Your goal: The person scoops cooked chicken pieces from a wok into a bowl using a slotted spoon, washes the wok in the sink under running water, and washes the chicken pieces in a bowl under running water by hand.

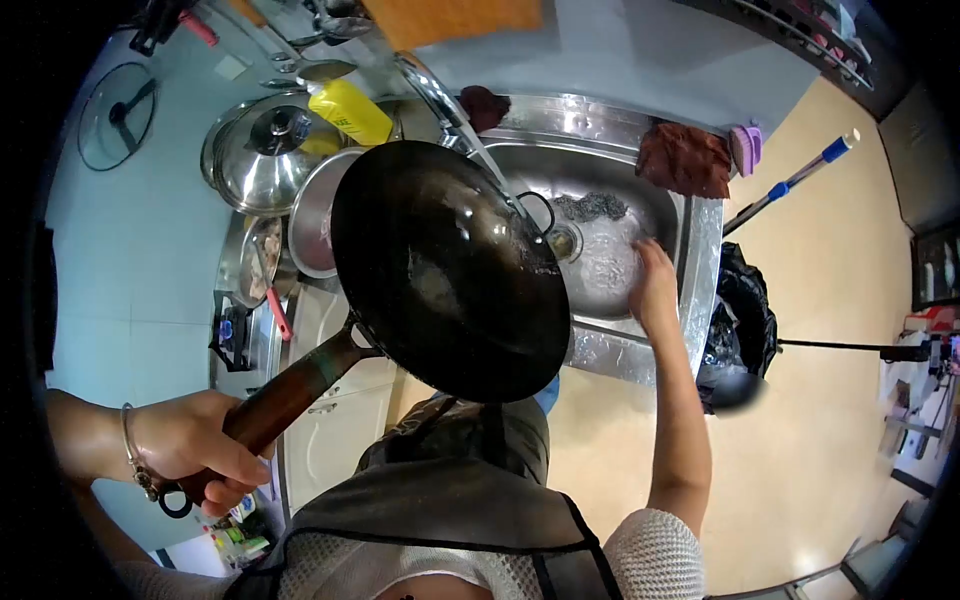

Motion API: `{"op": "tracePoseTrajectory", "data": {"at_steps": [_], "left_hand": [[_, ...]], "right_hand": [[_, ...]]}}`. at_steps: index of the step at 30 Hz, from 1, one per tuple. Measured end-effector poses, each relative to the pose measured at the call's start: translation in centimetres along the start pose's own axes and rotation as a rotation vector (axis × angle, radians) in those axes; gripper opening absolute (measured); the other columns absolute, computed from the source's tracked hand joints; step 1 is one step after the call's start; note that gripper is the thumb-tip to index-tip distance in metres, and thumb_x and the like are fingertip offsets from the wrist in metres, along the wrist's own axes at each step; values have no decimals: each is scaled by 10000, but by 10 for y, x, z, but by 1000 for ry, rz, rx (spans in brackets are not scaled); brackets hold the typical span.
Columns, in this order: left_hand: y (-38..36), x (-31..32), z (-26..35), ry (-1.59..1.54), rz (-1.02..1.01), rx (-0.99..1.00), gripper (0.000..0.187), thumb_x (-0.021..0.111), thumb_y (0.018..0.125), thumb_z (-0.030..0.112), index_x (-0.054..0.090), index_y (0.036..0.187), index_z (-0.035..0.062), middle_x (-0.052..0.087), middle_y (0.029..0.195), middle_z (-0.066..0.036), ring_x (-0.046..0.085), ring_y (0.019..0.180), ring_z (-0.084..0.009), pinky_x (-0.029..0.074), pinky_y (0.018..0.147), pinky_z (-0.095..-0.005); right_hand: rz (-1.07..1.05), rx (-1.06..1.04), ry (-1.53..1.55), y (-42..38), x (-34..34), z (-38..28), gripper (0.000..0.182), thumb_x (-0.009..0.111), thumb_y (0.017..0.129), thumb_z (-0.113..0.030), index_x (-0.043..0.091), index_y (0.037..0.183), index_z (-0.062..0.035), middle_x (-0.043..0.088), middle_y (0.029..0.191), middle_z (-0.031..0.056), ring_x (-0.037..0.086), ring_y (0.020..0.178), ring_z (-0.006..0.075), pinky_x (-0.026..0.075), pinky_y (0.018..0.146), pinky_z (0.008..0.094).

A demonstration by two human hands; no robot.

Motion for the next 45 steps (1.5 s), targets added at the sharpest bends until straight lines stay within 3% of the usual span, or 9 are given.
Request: {"op": "tracePoseTrajectory", "data": {"at_steps": [4,7,14,18,22,25,30,33,45], "left_hand": [[-3,-4,-27,41,53,38,175,573,749,62,447,635,21,438,487,-46,443,426,-138,372,432,-274],[-3,-9,-44,104,79,75,185,580,748,71,445,629,26,450,486,-47,449,426,-136,372,430,-271],[12,-34,-103,239,111,306,197,581,738,106,446,623,20,469,488,-42,472,431,-125,371,422,-257],[26,-59,-172,141,-14,464,162,532,691,115,490,590,-5,484,511,-67,481,438,-142,382,420,-267],[27,-76,-221,155,-36,502,131,550,695,118,471,670,16,460,509,-45,461,435,-115,372,421,-243],[27,-83,-232,301,107,592,152,548,663,126,480,589,13,476,499,-60,469,426,-137,361,417,-246],[50,-99,-250,270,308,694,128,544,637,130,515,617,7,498,511,-68,492,436,-154,398,426,-278],[75,-128,-261,533,608,1026,139,533,639,116,533,673,-18,500,506,-62,502,431,-160,405,412,-289],[106,-170,-301,-502,-309,1382,121,530,726,49,445,804,13,422,500,-36,420,381,-111,342,345,-250]], "right_hand": [[8,188,-313,-76,-29,-29,90,528,735,-60,569,787,2,571,755,175,542,755,332,425,646,420],[-331,215,-532,-142,-35,-83,266,521,789,-197,588,614,-9,572,625,183,571,600,336,436,521,429],[-1025,-196,1041,-202,52,-306,316,445,875,-209,523,1108,-10,579,1056,124,550,965,230,411,826,297],[-1104,-180,1504,-230,48,-419,752,357,810,-562,300,1282,20,430,1225,157,448,1110,243,340,939,355],[-917,425,1814,-267,54,-482,903,216,731,-709,315,1242,28,532,1061,150,555,923,222,448,800,341],[-1043,390,2257,-278,60,-506,762,187,792,-682,502,1047,-37,595,712,69,571,649,170,461,649,314],[-792,601,2100,-285,61,-533,581,263,849,-545,524,1036,-60,601,897,35,568,742,148,433,606,281],[-720,403,2030,-291,90,-534,555,281,867,-463,441,1122,3,515,1112,149,503,1027,239,391,885,345],[-1003,56,1550,-251,117,-584,262,441,855,-186,429,982,43,537,1027,252,561,857,205,460,758,326]]}}
Point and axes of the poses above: each hand's wrist, its own y-axis towards the middle knuckle, its own x-axis out of the palm, z = x × y, the point moved 4 cm from there along y, towards the middle knuckle
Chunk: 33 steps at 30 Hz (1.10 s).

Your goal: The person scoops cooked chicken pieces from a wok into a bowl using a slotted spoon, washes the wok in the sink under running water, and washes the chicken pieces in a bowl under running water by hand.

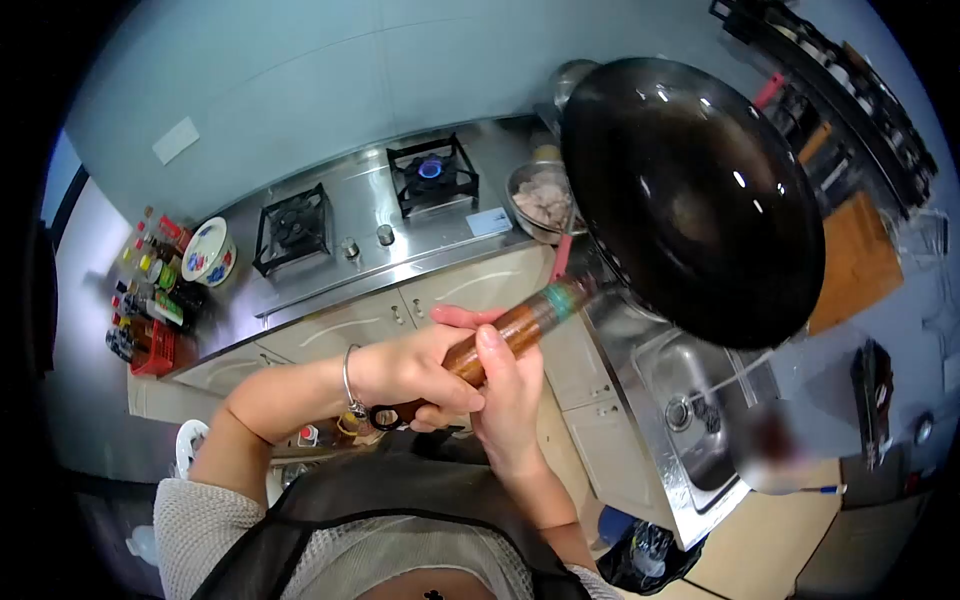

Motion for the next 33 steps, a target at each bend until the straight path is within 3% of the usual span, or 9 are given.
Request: {"op": "tracePoseTrajectory", "data": {"at_steps": [6,10,17,22,25,28,31,32,33], "left_hand": [[-17,-76,3,-190,303,115,200,553,730,41,404,863,34,383,503,-8,372,375,-81,302,335,-226],[-32,-164,-3,-176,504,46,162,542,733,57,391,682,87,363,504,12,350,383,-69,282,345,-218],[-55,-300,-28,-234,540,-22,152,565,728,86,415,747,69,386,526,3,376,401,-79,324,369,-230],[-65,-358,-37,-343,461,-61,213,558,743,64,391,871,98,364,514,5,329,382,-68,245,350,-213],[-67,-386,-43,-255,463,18,258,592,779,187,410,910,60,429,558,-26,419,403,-108,348,348,-244],[-69,-434,-97,-544,580,241,466,383,868,475,461,976,29,531,669,-80,516,488,-168,455,450,-266],[-24,-453,-122,-855,1177,352,524,378,869,484,490,1064,11,577,755,-95,585,675,-175,485,520,-280],[-17,-503,-179,-425,1020,206,498,419,868,451,531,1029,-7,602,803,-107,598,789,-198,493,576,-311],[8,-497,-171,-427,964,181,498,419,868,451,531,1029,-7,602,803,-107,598,789,-198,493,576,-311]], "right_hand": [[-306,250,-50,82,25,58,206,440,845,-176,452,912,18,584,918,220,565,713,161,472,651,271],[-415,418,-2,141,41,143,298,462,832,-201,542,892,80,595,884,160,567,714,158,471,656,270],[-350,637,126,204,58,272,244,505,810,-174,556,888,51,607,865,121,567,735,150,460,683,283],[-399,593,111,232,62,321,222,512,813,-177,600,858,22,609,831,75,554,742,124,433,661,262],[-399,600,-76,247,61,336,256,513,831,-225,607,770,5,596,691,47,537,606,113,420,567,249],[-590,774,-97,255,63,337,341,504,854,-308,585,757,9,588,632,81,542,508,138,441,536,263],[-509,394,-904,253,38,331,315,490,854,-286,591,842,12,607,688,130,591,646,224,459,643,335],[-543,342,-926,250,37,299,299,487,853,-281,582,883,1,611,726,129,592,686,237,455,664,340],[-593,288,-954,245,32,265,289,483,852,-275,573,924,-10,615,765,128,593,726,250,451,685,345]]}}
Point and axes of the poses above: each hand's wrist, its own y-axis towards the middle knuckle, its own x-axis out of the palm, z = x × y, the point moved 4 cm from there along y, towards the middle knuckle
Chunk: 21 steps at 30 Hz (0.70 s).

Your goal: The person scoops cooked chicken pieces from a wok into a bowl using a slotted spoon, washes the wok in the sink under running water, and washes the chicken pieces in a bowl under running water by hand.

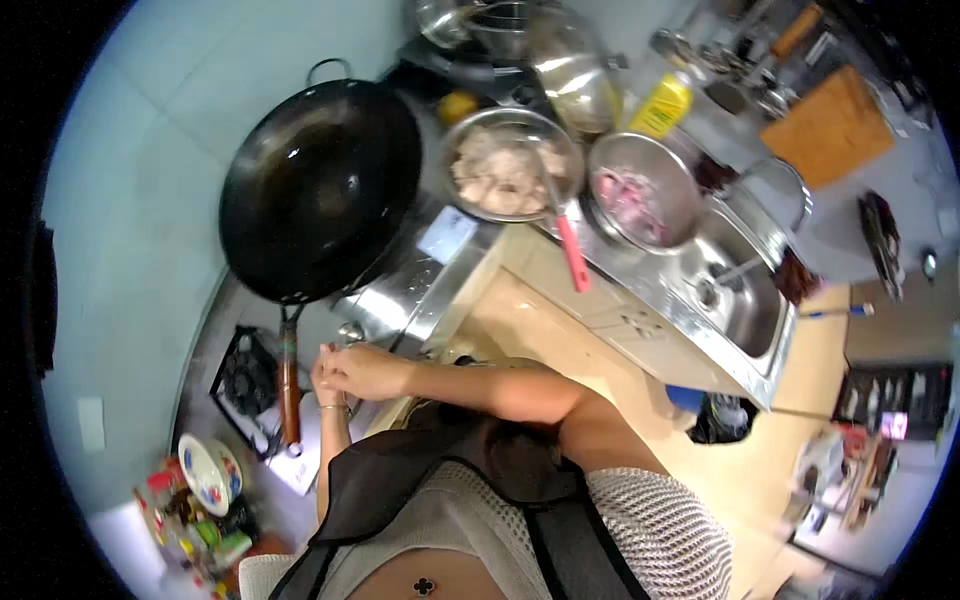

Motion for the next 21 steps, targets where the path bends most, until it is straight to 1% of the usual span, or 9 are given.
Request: {"op": "tracePoseTrajectory", "data": {"at_steps": [2,4,5,6,8,12,14,18,21], "left_hand": [[-14,56,43,1279,301,504,564,550,773,470,555,958,-63,609,818,-234,592,752,-377,465,647,-426],[-12,89,51,1662,360,411,543,553,745,507,580,798,-33,597,755,-246,583,729,-404,461,655,-451],[-9,92,51,1720,364,397,512,549,754,487,577,771,-24,596,753,-245,585,727,-398,466,653,-445],[-6,94,51,1778,372,390,483,544,762,466,574,745,-15,596,750,-244,587,726,-392,470,651,-439],[-5,95,47,1804,339,437,340,548,774,339,583,751,1,604,737,-217,592,707,-381,477,638,-425],[14,91,29,2022,-209,652,114,555,700,122,607,653,33,614,730,-147,584,698,-325,472,646,-394],[23,83,17,2239,-188,806,141,532,699,121,635,680,25,605,755,-128,590,713,-278,472,718,-353],[32,88,-3,2330,-300,909,211,504,773,170,629,718,8,617,815,-141,596,744,-270,462,758,-351],[-32,186,0,1643,-335,776,248,547,790,225,626,788,-9,627,808,-134,604,762,-244,453,761,-344]], "right_hand": [[34,12,305,-40,-37,-14,244,424,873,-195,548,971,-9,620,791,113,602,719,199,459,677,303],[205,103,404,-92,-82,-29,249,351,864,-91,506,1031,9,618,784,95,598,715,149,479,638,246],[397,220,949,-115,-95,-6,266,339,850,-66,479,1060,20,619,802,108,600,656,155,485,582,242],[610,109,274,-144,-127,-15,270,325,859,-61,458,1078,25,614,843,128,598,597,163,483,530,247],[1023,72,368,-201,-160,24,245,324,885,-47,445,1082,35,603,865,160,599,571,180,480,504,258],[1656,396,190,-326,-202,115,184,385,849,0,533,952,39,577,841,105,578,682,151,473,580,256],[1858,477,84,-393,-222,166,148,469,798,-1,565,907,27,598,763,120,595,670,170,461,590,264],[1919,710,-367,-468,-293,197,195,568,745,-102,602,912,-6,620,741,164,604,698,288,464,643,323],[1692,765,-745,-497,-365,256,277,601,739,-152,582,980,-16,619,854,162,603,752,295,462,682,358]]}}
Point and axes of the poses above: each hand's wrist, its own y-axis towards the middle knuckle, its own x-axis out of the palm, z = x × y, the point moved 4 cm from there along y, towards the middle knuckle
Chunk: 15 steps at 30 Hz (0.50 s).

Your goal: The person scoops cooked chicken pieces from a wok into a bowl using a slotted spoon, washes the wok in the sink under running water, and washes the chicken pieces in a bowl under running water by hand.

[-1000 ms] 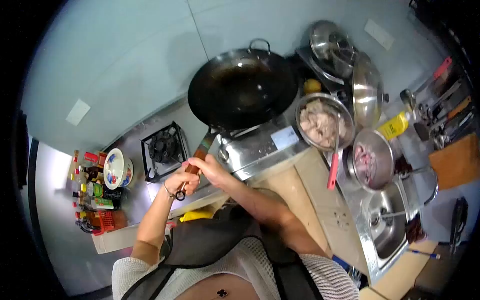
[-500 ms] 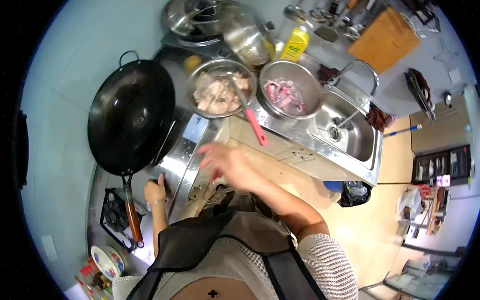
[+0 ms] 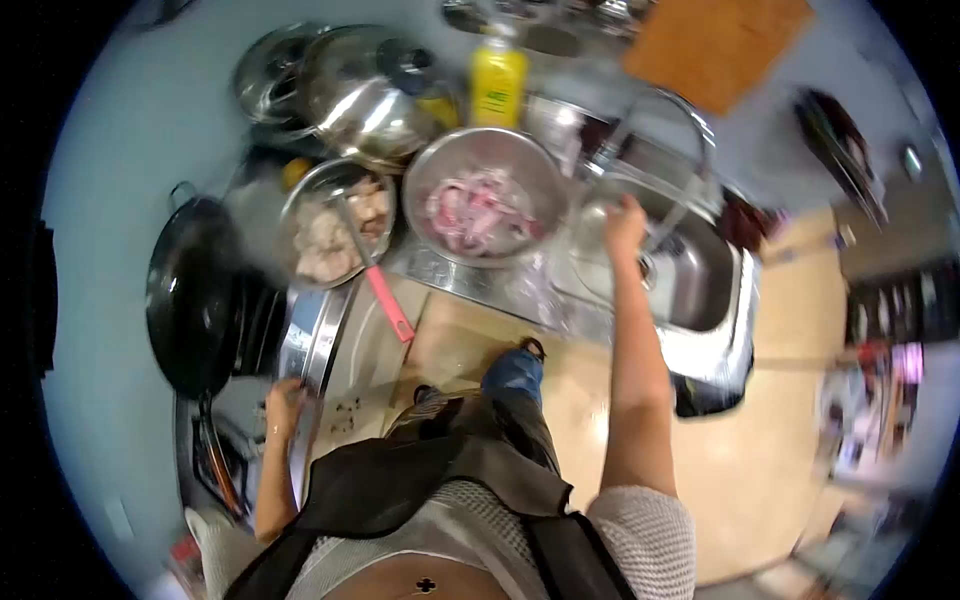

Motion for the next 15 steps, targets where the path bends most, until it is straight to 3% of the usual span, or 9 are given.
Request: {"op": "tracePoseTrajectory", "data": {"at_steps": [1,2,3,5,7,8,11,13,15], "left_hand": [[6,14,1,-248,-68,-271,265,550,811,237,622,840,-16,638,809,-114,601,778,-186,452,737,-298],[9,44,-20,-600,-26,-352,293,507,856,257,612,884,-15,640,789,-106,591,752,-147,453,703,-262],[17,47,11,-921,48,-585,306,487,873,271,598,931,-9,634,748,-92,589,714,-145,456,681,-252],[32,52,48,-1094,99,-704,334,436,895,219,466,1143,-2,624,783,-95,611,750,-184,479,714,-289],[38,49,91,-1089,215,-813,361,439,872,75,385,1223,8,596,941,-114,606,793,-203,472,713,-284],[35,52,102,-1104,244,-825,390,441,856,34,368,1239,16,571,994,-121,594,834,-209,475,725,-293],[37,56,120,-1126,223,-784,423,512,809,-14,377,1210,-26,529,1066,-128,566,918,-227,466,806,-291],[39,58,127,-1186,248,-768,409,546,796,-2,394,1172,-53,530,1061,-136,568,912,-234,461,827,-295],[50,53,140,-1238,246,-801,389,556,795,19,408,1146,-58,528,1052,-148,566,912,-244,464,825,-299]], "right_hand": [[-88,-43,-70,17,17,5,319,620,734,-181,576,1006,-20,618,924,153,606,769,272,456,721,356],[-117,-58,-26,28,25,0,304,592,764,-176,565,1016,-7,616,933,152,607,766,261,463,709,348],[-138,-63,11,38,28,-8,290,565,795,-171,554,1026,6,614,942,151,608,762,251,470,696,341],[-225,285,557,58,28,-18,246,441,871,-107,528,1056,30,603,971,149,607,774,224,485,676,308],[-389,27,987,50,-49,-130,263,322,898,-27,513,1065,45,586,991,134,595,788,200,486,687,278],[-467,-222,1043,38,-99,-191,257,324,882,-4,534,1012,68,571,1020,137,589,818,208,479,726,281],[-594,-546,1290,-11,-191,-277,157,466,821,-68,586,856,27,611,872,118,605,764,203,481,663,275],[-479,-424,1631,-36,-217,-301,107,556,780,-116,610,805,-27,631,780,92,629,670,196,485,579,271],[-104,-245,1936,-52,-231,-303,61,604,744,-66,628,783,-26,635,738,71,630,644,177,493,474,260]]}}
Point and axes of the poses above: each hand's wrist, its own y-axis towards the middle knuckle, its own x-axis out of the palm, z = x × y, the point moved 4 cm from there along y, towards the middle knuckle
